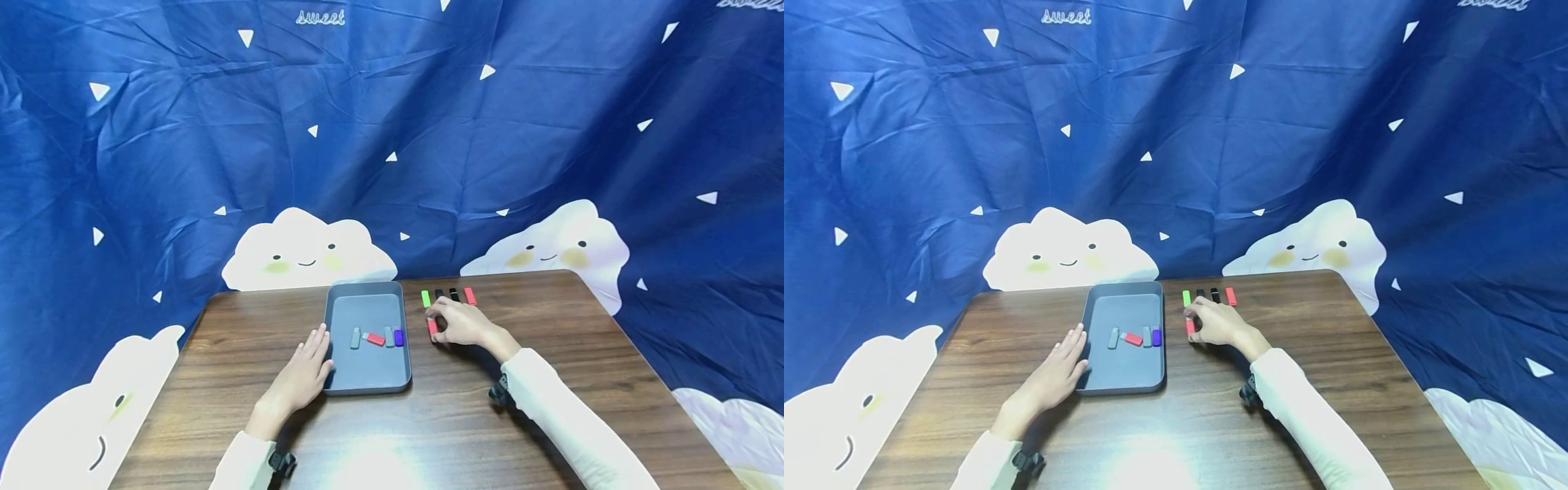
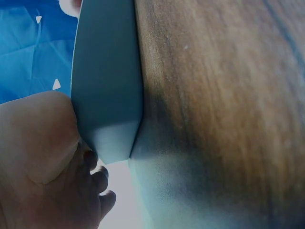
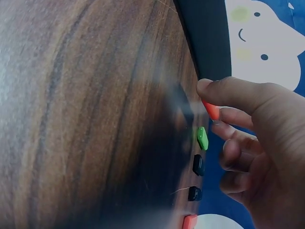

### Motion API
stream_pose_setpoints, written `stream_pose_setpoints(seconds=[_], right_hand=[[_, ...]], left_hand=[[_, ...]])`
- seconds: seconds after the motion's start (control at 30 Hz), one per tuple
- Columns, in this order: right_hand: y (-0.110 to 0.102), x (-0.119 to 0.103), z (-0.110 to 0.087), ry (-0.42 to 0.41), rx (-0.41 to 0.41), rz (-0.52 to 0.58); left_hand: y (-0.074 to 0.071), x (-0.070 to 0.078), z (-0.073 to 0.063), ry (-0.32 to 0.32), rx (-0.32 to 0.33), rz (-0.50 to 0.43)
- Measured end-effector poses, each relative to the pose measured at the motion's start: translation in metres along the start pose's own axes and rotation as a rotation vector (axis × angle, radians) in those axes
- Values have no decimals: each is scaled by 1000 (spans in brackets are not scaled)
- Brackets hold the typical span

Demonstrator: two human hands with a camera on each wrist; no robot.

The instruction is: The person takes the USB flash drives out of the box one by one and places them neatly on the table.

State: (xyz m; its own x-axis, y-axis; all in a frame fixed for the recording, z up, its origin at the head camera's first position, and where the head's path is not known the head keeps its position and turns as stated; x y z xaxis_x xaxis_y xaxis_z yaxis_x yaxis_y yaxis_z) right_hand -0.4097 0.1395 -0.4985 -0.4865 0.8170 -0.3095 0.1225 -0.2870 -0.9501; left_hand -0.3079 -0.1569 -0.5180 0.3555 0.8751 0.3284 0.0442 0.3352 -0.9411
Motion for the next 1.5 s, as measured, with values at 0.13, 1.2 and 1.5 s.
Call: stream_pose_setpoints(seconds=[0.13,1.2,1.5], right_hand=[[1,1,0,0,1,10],[11,4,-2,-15,-24,0],[3,-1,2,-30,21,28]], left_hand=[[1,-1,0,-1,1,3],[12,-13,4,57,65,1],[12,-13,4,47,61,10]])
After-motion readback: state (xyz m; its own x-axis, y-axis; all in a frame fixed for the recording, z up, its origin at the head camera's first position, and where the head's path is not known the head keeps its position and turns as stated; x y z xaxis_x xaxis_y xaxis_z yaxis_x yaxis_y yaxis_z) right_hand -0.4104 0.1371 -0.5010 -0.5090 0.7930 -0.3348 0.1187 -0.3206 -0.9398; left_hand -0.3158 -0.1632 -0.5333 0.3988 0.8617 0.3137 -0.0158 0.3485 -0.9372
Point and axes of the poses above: each hand's wrist, its own z-axis towards the middle knuckle, its own y-axis out of the palm, x = y × z, the point moved 10 cm from there along z, towards the middle knuckle, and after that the axes turned 1 degree about y, right-handed, at the moved point
